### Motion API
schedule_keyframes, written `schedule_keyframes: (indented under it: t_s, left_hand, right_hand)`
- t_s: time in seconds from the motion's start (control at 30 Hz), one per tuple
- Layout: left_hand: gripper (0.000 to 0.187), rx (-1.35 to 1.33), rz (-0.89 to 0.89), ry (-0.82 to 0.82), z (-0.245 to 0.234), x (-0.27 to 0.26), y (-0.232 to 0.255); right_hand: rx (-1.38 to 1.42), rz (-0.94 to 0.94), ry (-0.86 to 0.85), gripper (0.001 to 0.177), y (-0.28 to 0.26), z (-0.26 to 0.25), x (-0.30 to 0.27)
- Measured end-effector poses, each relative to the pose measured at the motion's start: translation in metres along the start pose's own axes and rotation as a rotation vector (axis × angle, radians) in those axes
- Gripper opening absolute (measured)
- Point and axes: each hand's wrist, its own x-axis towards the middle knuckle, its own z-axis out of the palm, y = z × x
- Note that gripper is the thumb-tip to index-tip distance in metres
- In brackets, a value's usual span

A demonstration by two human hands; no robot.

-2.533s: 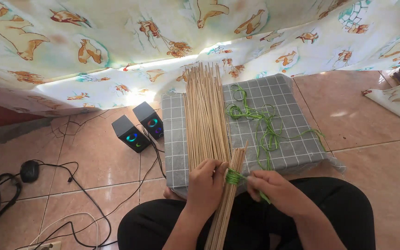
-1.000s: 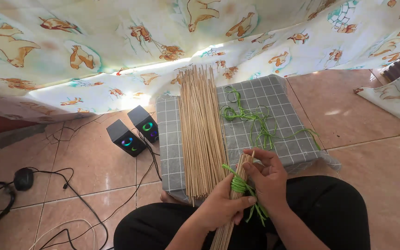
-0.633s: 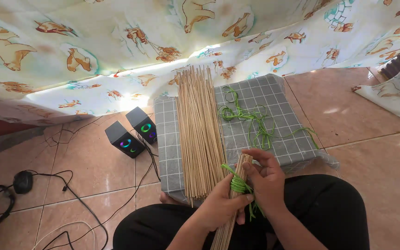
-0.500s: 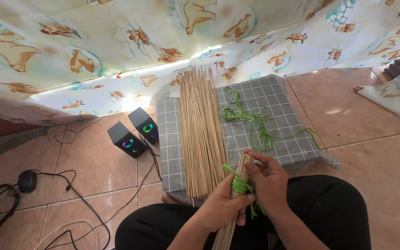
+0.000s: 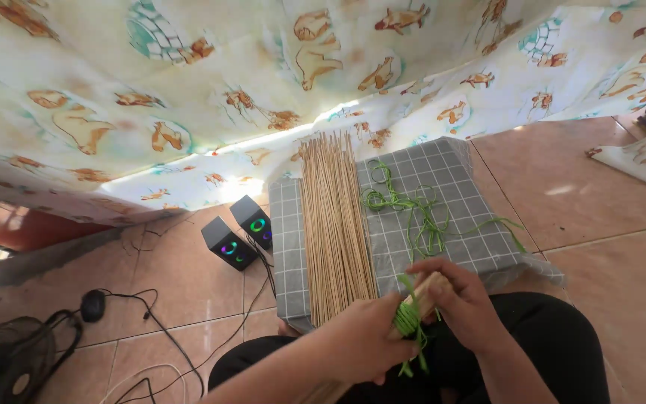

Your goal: Bundling thin wooden sticks together using green plastic string.

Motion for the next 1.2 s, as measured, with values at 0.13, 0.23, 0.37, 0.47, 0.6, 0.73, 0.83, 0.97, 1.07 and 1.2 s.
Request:
schedule_keyframes:
  t_s: [0.13,0.23,0.37,0.47,0.6,0.73,0.83,0.97,1.07,1.2]
  left_hand:
    - [0.032,0.345,-0.006,0.045,-0.016,0.009,-0.008]
    - [0.055,0.751,0.013,0.146,-0.028,0.005,0.001]
    - [0.066,0.689,0.501,0.889,-0.016,-0.020,0.021]
    - [0.026,0.076,0.550,1.067,0.015,-0.027,0.013]
    - [0.022,-0.708,0.336,1.032,0.061,0.036,-0.070]
    - [0.089,-1.240,0.492,1.113,0.025,0.062,-0.080]
    - [0.067,-1.452,0.665,0.833,0.003,0.066,-0.095]
    - [0.023,-1.485,0.516,0.866,-0.006,0.078,-0.089]
    - [0.026,-1.326,0.399,0.885,0.021,0.092,-0.100]
    - [0.018,-1.379,0.413,0.895,0.028,0.104,-0.106]
  right_hand:
    - [-0.008,0.086,0.013,0.025,0.004,0.001,0.004]
    - [0.096,0.100,0.136,0.023,0.011,0.002,0.008]
    - [0.183,0.126,0.325,0.022,0.009,-0.001,0.018]
    - [0.262,0.127,0.381,0.021,0.020,-0.008,0.017]
    - [0.360,0.121,0.309,0.024,0.028,-0.009,0.015]
    - [0.492,0.290,0.140,0.017,0.039,-0.002,0.018]
    - [0.322,0.392,0.019,0.017,0.042,0.016,0.016]
    - [0.178,0.404,-0.363,0.047,0.025,0.029,0.020]
    - [-0.273,0.503,-0.435,0.093,0.015,0.047,0.014]
    - [-0.517,0.545,-0.396,0.096,0.023,0.073,0.013]
